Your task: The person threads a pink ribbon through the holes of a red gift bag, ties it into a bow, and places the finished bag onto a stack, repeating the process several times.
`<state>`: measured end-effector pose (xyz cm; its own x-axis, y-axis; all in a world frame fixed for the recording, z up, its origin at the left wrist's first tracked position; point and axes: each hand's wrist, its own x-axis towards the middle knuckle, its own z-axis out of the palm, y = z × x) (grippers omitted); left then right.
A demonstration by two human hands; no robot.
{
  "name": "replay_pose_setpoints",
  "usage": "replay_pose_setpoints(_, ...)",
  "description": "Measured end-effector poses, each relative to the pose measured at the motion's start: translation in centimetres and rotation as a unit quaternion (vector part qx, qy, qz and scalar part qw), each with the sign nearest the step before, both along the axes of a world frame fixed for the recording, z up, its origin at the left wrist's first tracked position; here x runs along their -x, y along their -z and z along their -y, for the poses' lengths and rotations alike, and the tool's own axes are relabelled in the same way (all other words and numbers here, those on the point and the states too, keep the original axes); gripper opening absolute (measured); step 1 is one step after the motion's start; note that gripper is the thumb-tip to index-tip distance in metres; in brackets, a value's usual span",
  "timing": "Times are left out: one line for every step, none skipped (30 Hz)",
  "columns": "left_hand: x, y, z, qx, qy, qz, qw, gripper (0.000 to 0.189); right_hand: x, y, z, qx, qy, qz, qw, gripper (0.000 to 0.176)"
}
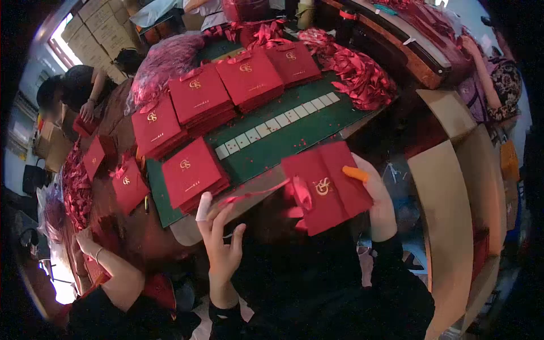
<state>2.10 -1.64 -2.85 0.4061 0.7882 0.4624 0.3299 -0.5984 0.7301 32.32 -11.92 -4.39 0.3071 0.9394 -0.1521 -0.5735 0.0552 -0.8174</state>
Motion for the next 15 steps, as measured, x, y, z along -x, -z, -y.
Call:
replay_pose_setpoints(0.2, 0.7, -0.6, -0.010, 0.001, 0.005, 1.000, 0.039, -1.3, -0.6, -0.1, -0.015, 0.032, -0.021, 0.999, 0.046)
replay_pose_setpoints(0.3, 1.1, -1.1, -0.014, 0.006, 0.007, 1.000, 0.039, -2.6, -1.5, -0.5, -0.031, 0.062, -0.041, 0.997, 0.046)
replay_pose_setpoints(0.5, 1.4, -1.4, -0.012, 0.012, 0.018, 1.000, 0.038, -3.7, -2.5, -1.3, -0.072, 0.088, -0.062, 0.992, 0.044)
replay_pose_setpoints(0.4, 1.5, -1.7, -0.009, 0.018, 0.028, 0.999, 0.037, -5.5, -2.6, -2.4, -0.073, 0.144, -0.061, 0.985, 0.043)
replay_pose_setpoints(0.0, 1.4, -1.9, -0.015, 0.020, 0.033, 0.999, 0.034, -7.3, -2.9, -3.7, -0.074, 0.199, -0.061, 0.975, 0.043)
replay_pose_setpoints(-0.3, 1.2, -1.9, -0.015, 0.023, 0.020, 0.999, 0.032, -8.3, -3.9, -5.7, -0.105, 0.250, -0.025, 0.962, 0.042)
replay_pose_setpoints(-0.5, 1.1, -2.0, -0.016, 0.025, 0.008, 1.000, 0.030, -8.7, -5.0, -8.4, -0.138, 0.299, 0.010, 0.944, 0.041)
replay_pose_setpoints(-0.8, 0.8, -2.0, -0.005, 0.022, -0.008, 1.000, 0.027, -9.1, -5.9, -11.6, -0.163, 0.371, 0.138, 0.904, 0.041)
replay_pose_setpoints(-1.0, 0.5, -2.0, -0.008, 0.019, -0.014, 1.000, 0.026, -10.1, -6.3, -14.6, -0.184, 0.435, 0.261, 0.842, 0.041)
replay_pose_setpoints(-1.1, 0.4, -2.1, -0.010, 0.016, -0.021, 1.000, 0.025, -12.9, -4.8, -17.9, -0.148, 0.452, 0.408, 0.780, 0.037)
replay_pose_setpoints(-1.1, 0.4, -2.3, -0.030, 0.014, -0.027, 0.999, 0.024, -12.6, -6.6, -19.1, 0.060, 0.371, 0.526, 0.763, 0.034)
replay_pose_setpoints(-1.0, 0.7, -2.6, -0.031, 0.015, -0.028, 0.999, 0.024, -14.8, -4.0, -22.7, -0.147, 0.366, 0.584, 0.709, 0.039)
replay_pose_setpoints(-0.8, 1.0, -2.8, -0.024, 0.006, -0.031, 0.999, 0.024, -15.9, -3.6, -25.0, -0.231, 0.369, 0.695, 0.572, 0.050)
replay_pose_setpoints(-0.8, 1.3, -2.9, -0.015, -0.003, -0.035, 0.999, 0.023, -17.0, -2.7, -26.2, -0.188, 0.326, 0.795, 0.476, 0.053)
replay_pose_setpoints(-1.0, 1.5, -2.8, 0.020, -0.024, -0.012, 0.999, 0.022, -17.6, -1.5, -27.0, -0.140, 0.275, 0.876, 0.370, 0.056)
